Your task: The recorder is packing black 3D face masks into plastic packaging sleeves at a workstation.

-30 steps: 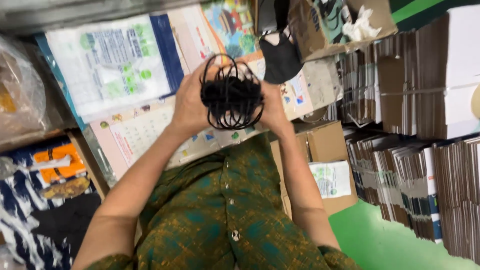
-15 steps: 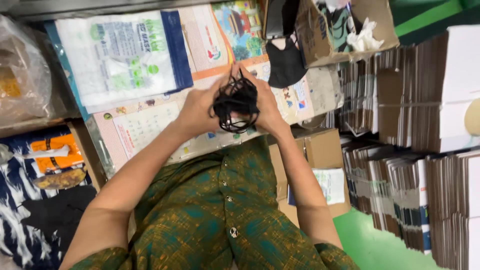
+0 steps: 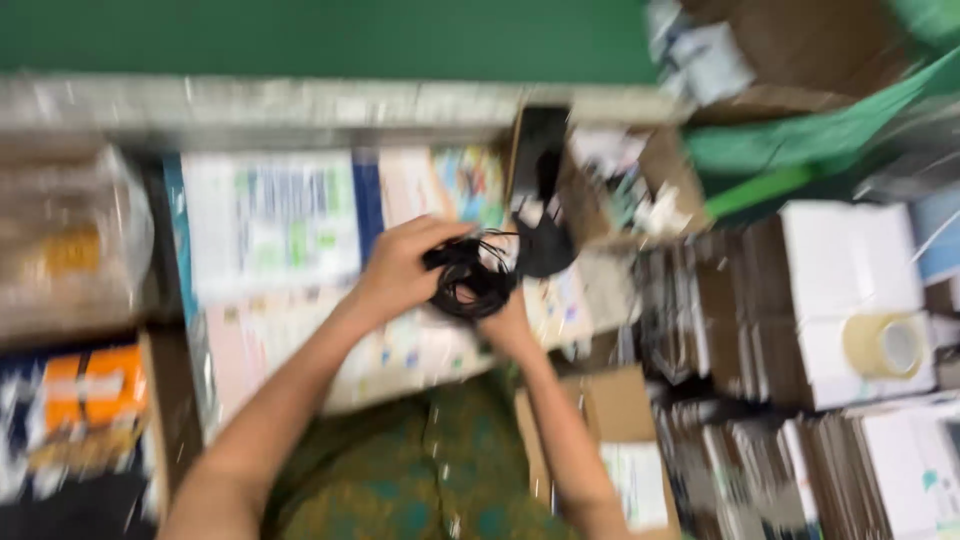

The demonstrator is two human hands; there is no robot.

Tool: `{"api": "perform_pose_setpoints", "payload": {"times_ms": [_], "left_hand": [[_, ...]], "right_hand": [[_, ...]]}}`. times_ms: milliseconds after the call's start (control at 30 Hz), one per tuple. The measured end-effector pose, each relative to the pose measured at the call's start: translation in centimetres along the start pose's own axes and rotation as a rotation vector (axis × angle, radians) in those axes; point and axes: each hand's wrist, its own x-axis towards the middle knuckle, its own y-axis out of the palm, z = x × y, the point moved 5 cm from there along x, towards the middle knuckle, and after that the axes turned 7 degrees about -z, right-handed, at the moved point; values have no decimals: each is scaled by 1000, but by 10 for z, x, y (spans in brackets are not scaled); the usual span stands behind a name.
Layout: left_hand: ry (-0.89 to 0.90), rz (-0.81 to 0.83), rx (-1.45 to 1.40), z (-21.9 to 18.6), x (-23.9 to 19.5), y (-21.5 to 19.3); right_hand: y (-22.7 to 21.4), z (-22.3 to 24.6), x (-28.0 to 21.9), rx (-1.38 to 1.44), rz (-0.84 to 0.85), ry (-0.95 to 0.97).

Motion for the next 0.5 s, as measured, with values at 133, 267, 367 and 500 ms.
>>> {"api": "perform_pose_setpoints", "payload": {"times_ms": [133, 267, 367, 500], "left_hand": [[-221, -464, 663, 61, 4, -41], [-351, -413, 1097, 120, -29, -19], [-372, -173, 1007, 117, -38, 16], [-180, -240, 918, 96, -45, 25]], "right_hand": [[-37, 21, 26, 146, -363, 58], [-39, 33, 13, 559, -437, 261], [-27, 30, 19, 578, -411, 273], [-12, 31, 8, 608, -371, 355]]}}
